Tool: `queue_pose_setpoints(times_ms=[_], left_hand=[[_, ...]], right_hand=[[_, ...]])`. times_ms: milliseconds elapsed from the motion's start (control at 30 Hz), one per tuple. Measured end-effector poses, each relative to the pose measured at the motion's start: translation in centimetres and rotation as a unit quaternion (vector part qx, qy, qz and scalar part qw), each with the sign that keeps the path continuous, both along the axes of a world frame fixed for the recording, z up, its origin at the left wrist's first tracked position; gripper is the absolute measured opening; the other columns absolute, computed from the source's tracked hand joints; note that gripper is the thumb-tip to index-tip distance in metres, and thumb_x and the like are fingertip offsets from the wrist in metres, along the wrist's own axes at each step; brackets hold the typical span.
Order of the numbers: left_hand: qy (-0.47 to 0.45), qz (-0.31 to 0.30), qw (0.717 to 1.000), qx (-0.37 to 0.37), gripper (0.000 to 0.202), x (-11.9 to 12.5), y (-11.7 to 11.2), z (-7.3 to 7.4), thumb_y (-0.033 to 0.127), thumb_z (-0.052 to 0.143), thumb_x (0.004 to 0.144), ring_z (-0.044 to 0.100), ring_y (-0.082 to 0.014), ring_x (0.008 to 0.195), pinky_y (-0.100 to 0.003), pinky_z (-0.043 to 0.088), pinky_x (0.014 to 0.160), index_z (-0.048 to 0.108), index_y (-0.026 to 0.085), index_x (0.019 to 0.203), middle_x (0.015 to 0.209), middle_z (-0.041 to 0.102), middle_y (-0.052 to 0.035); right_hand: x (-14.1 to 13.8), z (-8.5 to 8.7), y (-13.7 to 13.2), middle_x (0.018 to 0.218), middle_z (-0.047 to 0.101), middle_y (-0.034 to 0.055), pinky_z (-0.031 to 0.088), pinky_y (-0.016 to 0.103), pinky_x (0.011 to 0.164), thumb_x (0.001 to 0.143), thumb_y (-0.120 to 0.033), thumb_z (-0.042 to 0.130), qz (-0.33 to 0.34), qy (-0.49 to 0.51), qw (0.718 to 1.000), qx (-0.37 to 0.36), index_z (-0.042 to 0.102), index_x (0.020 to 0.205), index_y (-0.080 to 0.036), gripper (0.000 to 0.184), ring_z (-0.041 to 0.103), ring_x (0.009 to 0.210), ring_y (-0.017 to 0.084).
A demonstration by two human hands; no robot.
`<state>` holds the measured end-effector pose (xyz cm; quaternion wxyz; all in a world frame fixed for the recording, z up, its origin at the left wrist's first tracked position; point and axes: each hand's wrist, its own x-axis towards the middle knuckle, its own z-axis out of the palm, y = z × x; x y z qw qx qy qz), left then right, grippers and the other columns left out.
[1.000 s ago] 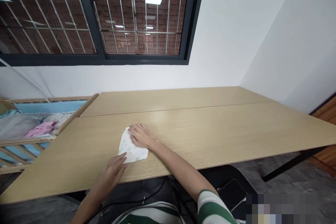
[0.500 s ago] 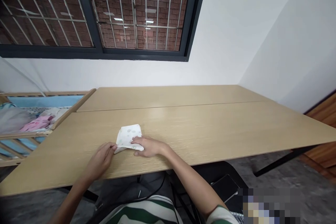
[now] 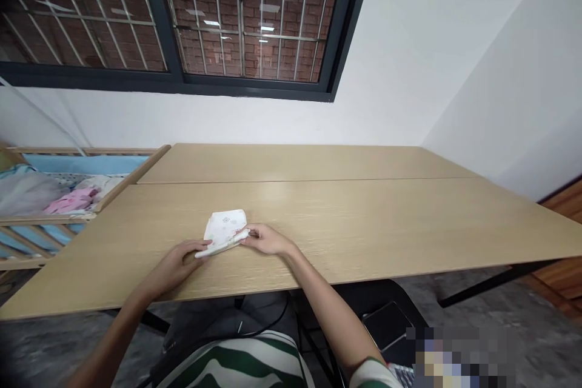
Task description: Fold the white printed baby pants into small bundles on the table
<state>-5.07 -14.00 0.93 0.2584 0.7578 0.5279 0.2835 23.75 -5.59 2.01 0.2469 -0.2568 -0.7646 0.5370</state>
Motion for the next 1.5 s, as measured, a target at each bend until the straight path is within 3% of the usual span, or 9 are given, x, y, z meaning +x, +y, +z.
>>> queue_pose_setpoints(times_ms=[267, 467, 600, 867, 1000, 1133, 1267, 1400, 1500], left_hand=[[0.055, 0.081, 0.995, -0.009, 0.040, 0.8, 3.5, 1.9, 0.050, 0.034, 0.100, 0.066, -0.0223, 0.077, -0.029, 0.049, 0.070, 0.059, 0.019, 0.096, 0.085, 0.072, -0.0055], [0.194, 0.137, 0.971, -0.028, 0.034, 1.3, 6.2, 1.6, 0.040, 0.035, 0.100, 0.068, -0.0269, 0.082, -0.033, 0.046, 0.072, 0.060, 0.017, 0.099, 0.089, 0.072, -0.0123], [0.254, 0.159, 0.953, -0.036, 0.036, 1.8, 6.8, 1.0, 0.038, 0.034, 0.100, 0.069, -0.0316, 0.088, -0.037, 0.047, 0.076, 0.062, 0.016, 0.103, 0.094, 0.073, -0.0179], [0.304, 0.183, 0.935, -0.008, 0.035, 2.4, 7.4, 1.5, 0.035, 0.036, 0.100, 0.069, -0.0351, 0.094, -0.043, 0.048, 0.082, 0.061, 0.012, 0.109, 0.099, 0.072, -0.0202], [0.303, 0.211, 0.926, 0.077, 0.043, 4.3, 7.7, 2.0, 0.033, 0.041, 0.099, 0.056, -0.0390, 0.121, -0.050, 0.041, 0.099, 0.049, 0.007, 0.132, 0.130, 0.061, -0.0255], [0.282, 0.146, 0.931, 0.183, 0.057, 7.0, 8.4, 1.3, 0.044, 0.040, 0.100, 0.049, -0.0378, 0.131, -0.049, 0.037, 0.107, 0.044, 0.004, 0.140, 0.143, 0.052, -0.0261], [0.285, 0.065, 0.939, 0.183, 0.059, 8.4, 9.4, 0.2, 0.045, 0.036, 0.101, 0.041, -0.0386, 0.139, -0.053, 0.029, 0.114, 0.046, 0.004, 0.142, 0.147, 0.049, -0.0254], [0.284, 0.030, 0.942, 0.178, 0.064, 8.3, 10.6, -0.4, 0.051, 0.036, 0.101, 0.045, -0.0388, 0.137, -0.055, 0.030, 0.114, 0.046, 0.004, 0.143, 0.148, 0.050, -0.0249], [0.283, 0.034, 0.940, 0.188, 0.067, 8.0, 11.4, -1.4, 0.053, 0.039, 0.099, 0.045, -0.0391, 0.138, -0.056, 0.030, 0.115, 0.045, 0.005, 0.145, 0.148, 0.049, -0.0248]], right_hand=[[-1.3, 0.6, 2.6, 0.106, 0.071, 0.0094, 0.049, 0.028, 0.077, 0.095, -0.046, 0.058, -0.089, -0.041, 0.994, 0.053, 0.065, 0.112, -0.013, 0.037, 0.063, 0.089, 0.018], [-3.7, 0.7, 4.2, 0.088, 0.068, 0.0062, 0.044, 0.026, 0.070, 0.098, -0.035, 0.052, -0.265, -0.217, 0.924, 0.169, 0.062, 0.101, -0.015, 0.022, 0.059, 0.077, 0.016], [-4.8, 0.5, 3.9, 0.106, 0.065, 0.0149, 0.045, 0.030, 0.082, 0.101, -0.030, 0.045, -0.310, -0.250, 0.899, 0.184, 0.058, 0.109, -0.013, 0.022, 0.061, 0.091, 0.020], [-4.4, 1.3, 5.0, 0.108, 0.068, 0.0178, 0.048, 0.035, 0.083, 0.100, -0.035, 0.048, -0.262, -0.337, 0.884, 0.189, 0.055, 0.118, -0.014, 0.029, 0.065, 0.095, 0.026], [-4.4, 2.3, 6.7, 0.121, 0.065, 0.0181, 0.049, 0.038, 0.084, 0.093, -0.029, 0.056, -0.209, -0.351, 0.889, 0.207, 0.049, 0.137, -0.018, 0.045, 0.066, 0.100, 0.030], [-4.8, 2.5, 8.3, 0.121, 0.063, 0.0146, 0.047, 0.034, 0.091, 0.088, -0.018, 0.059, -0.135, -0.326, 0.905, 0.239, 0.062, 0.125, -0.017, 0.037, 0.063, 0.107, 0.027], [-4.2, 1.3, 9.2, 0.111, 0.067, 0.0116, 0.042, 0.034, 0.102, 0.097, -0.018, 0.050, -0.093, -0.274, 0.922, 0.259, 0.067, 0.116, -0.015, 0.026, 0.058, 0.111, 0.023], [-2.6, 0.0, 8.9, 0.119, 0.065, 0.0130, 0.041, 0.039, 0.107, 0.105, -0.027, 0.039, -0.128, -0.197, 0.930, 0.284, 0.062, 0.128, -0.015, 0.035, 0.055, 0.117, 0.022], [-2.2, 0.0, 7.5, 0.138, 0.056, 0.0184, 0.039, 0.046, 0.112, 0.105, -0.030, 0.037, -0.213, -0.177, 0.903, 0.328, 0.051, 0.143, -0.013, 0.043, 0.050, 0.129, 0.027]])
